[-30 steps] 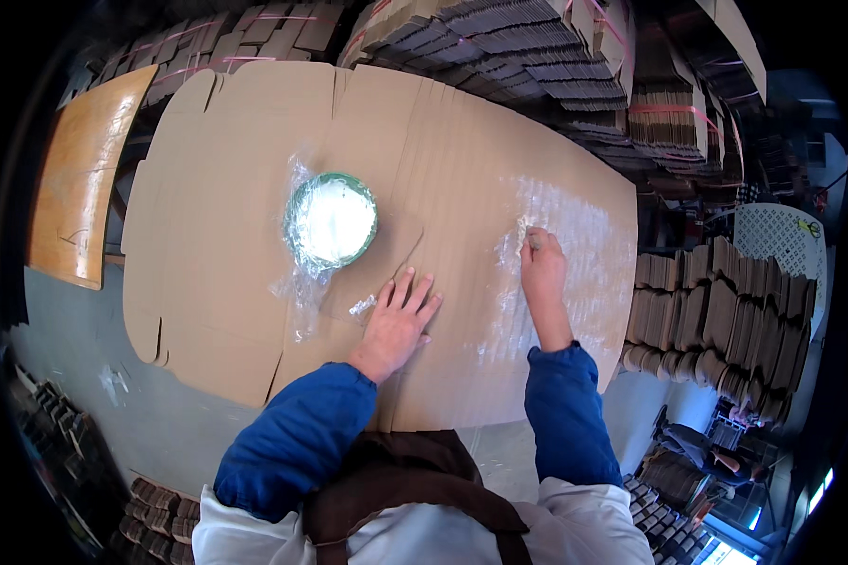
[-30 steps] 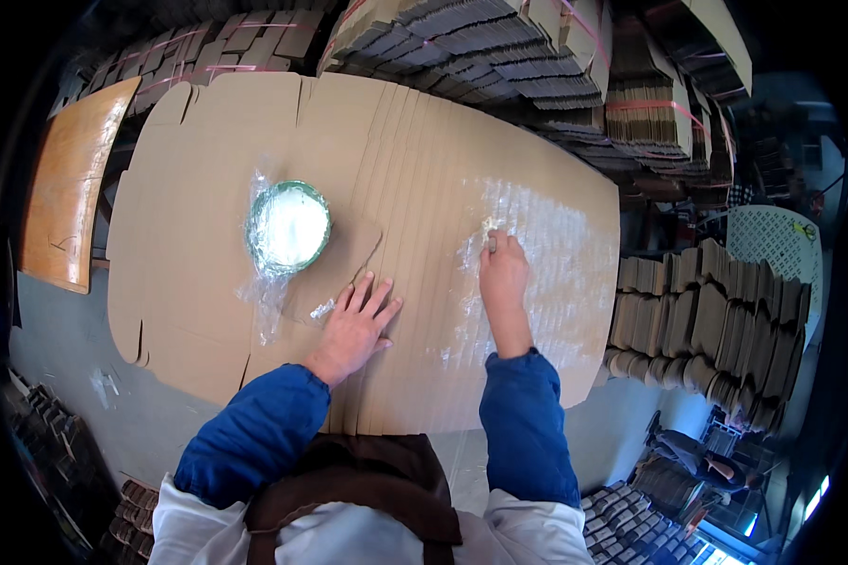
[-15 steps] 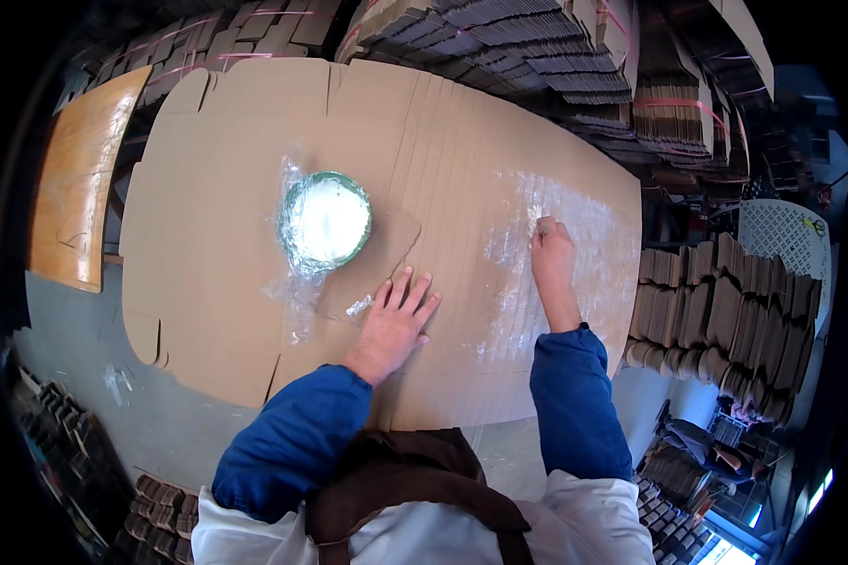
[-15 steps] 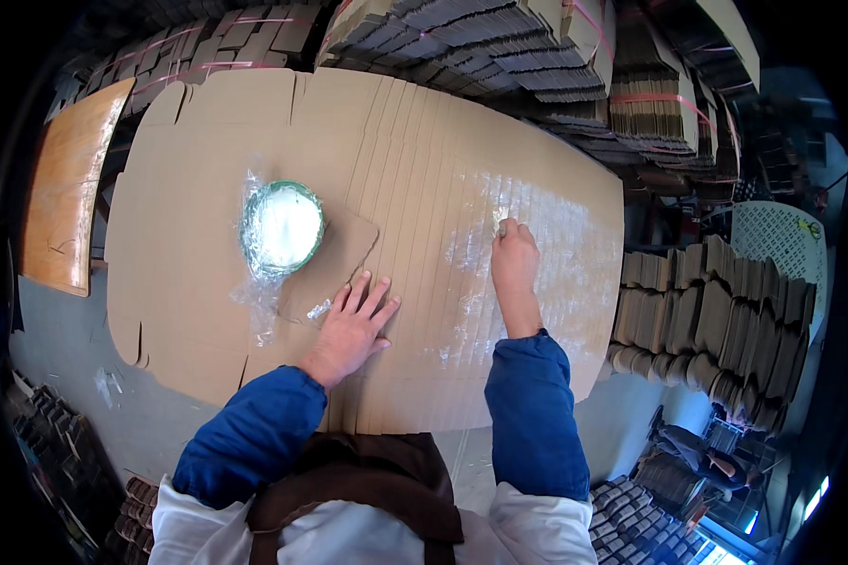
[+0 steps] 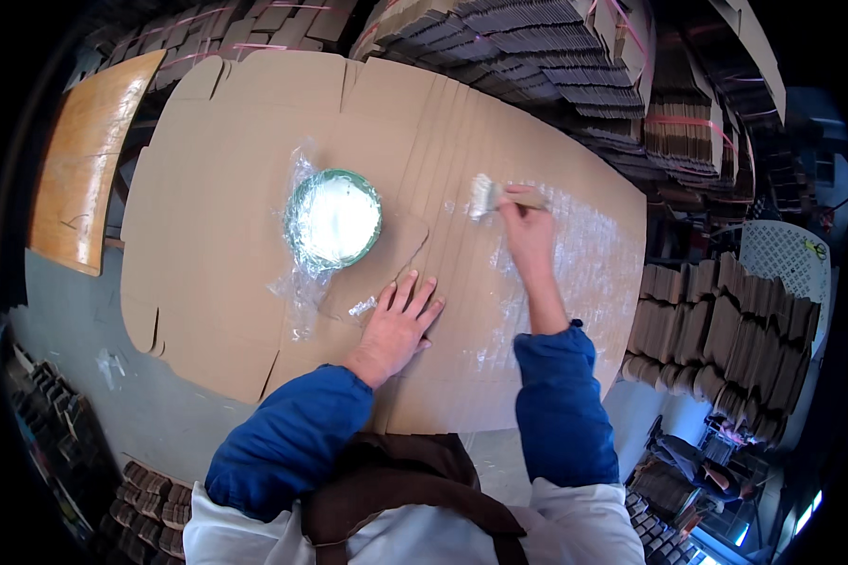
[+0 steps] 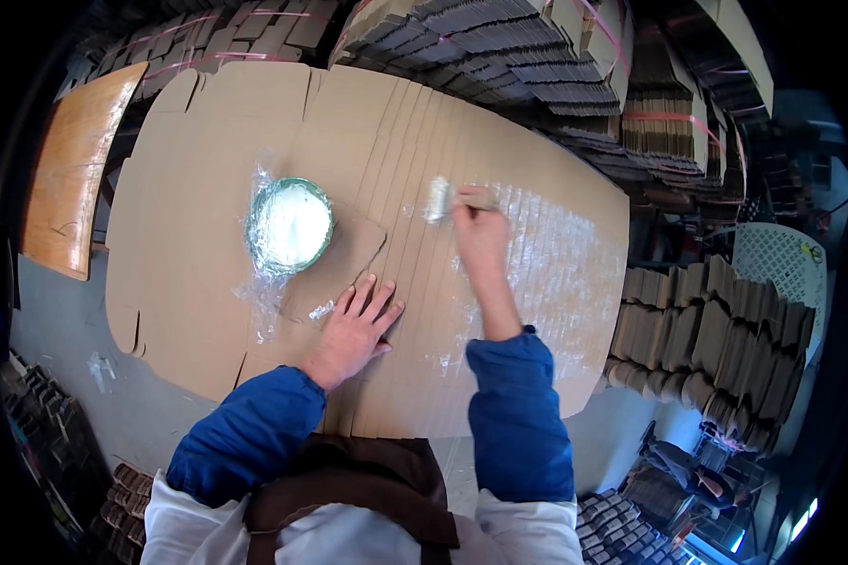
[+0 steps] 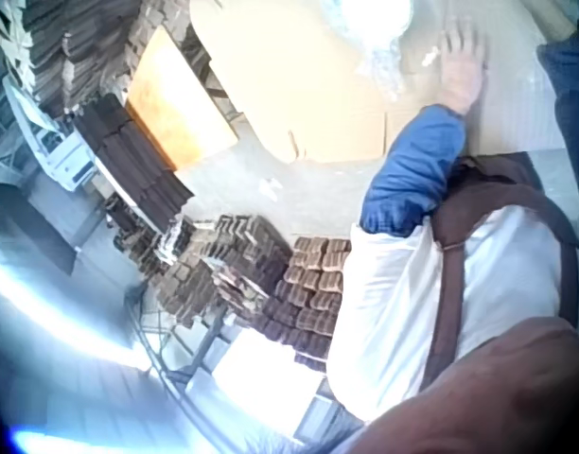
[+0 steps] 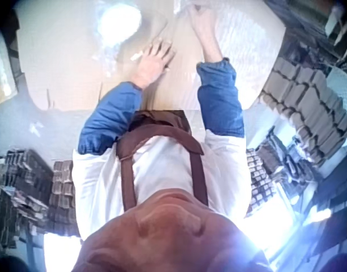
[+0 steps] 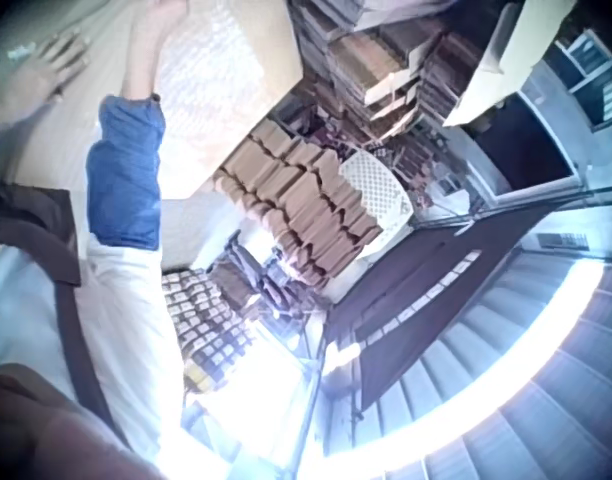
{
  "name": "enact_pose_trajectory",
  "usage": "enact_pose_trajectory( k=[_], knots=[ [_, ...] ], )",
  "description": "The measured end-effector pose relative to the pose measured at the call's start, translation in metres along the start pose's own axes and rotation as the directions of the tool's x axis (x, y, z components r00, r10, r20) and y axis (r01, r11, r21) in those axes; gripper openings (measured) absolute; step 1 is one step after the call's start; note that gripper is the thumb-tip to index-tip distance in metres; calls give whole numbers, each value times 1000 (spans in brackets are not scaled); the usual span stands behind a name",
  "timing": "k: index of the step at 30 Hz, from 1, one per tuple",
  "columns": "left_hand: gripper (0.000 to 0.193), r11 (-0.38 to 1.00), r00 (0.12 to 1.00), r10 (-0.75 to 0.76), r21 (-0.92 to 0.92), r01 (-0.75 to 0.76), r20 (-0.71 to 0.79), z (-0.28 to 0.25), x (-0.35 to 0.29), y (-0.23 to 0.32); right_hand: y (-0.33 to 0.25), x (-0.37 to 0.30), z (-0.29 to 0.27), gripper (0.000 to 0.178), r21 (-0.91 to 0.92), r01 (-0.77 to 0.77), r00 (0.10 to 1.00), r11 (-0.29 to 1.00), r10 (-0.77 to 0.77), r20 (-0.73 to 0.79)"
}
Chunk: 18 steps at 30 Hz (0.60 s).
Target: The person spreads a white paste onto a large corrugated cardboard sheet using a small tool. They repeatedly scoop the paste from a container and apply it in sections across the surface of the cardboard.
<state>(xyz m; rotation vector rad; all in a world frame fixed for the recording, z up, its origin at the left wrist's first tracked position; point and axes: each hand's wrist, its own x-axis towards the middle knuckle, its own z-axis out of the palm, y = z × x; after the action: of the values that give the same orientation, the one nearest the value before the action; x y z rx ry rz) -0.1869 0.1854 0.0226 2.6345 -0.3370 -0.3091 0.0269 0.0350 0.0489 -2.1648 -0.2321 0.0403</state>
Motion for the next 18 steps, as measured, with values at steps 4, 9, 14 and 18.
enact_pose_trajectory(
  k=[4,9,14,18],
  knots=[
    [72,999,998,37,-9,-38,-44,1,-1,-1,-8,0,60,19,-104,100,984,990,-83,157],
    [73,1000,998,24,-12,-25,-62,6,-5,-4,-15,6,-8,18,-54,89,994,995,-85,69],
    [73,1000,995,20,25,-17,-94,13,-4,-2,-126,-20,39,17,127,105,929,986,-143,341],
    [70,999,996,28,-14,-29,-90,12,-6,-4,-149,-35,90,20,-173,362,833,916,-235,500]
  ],
)
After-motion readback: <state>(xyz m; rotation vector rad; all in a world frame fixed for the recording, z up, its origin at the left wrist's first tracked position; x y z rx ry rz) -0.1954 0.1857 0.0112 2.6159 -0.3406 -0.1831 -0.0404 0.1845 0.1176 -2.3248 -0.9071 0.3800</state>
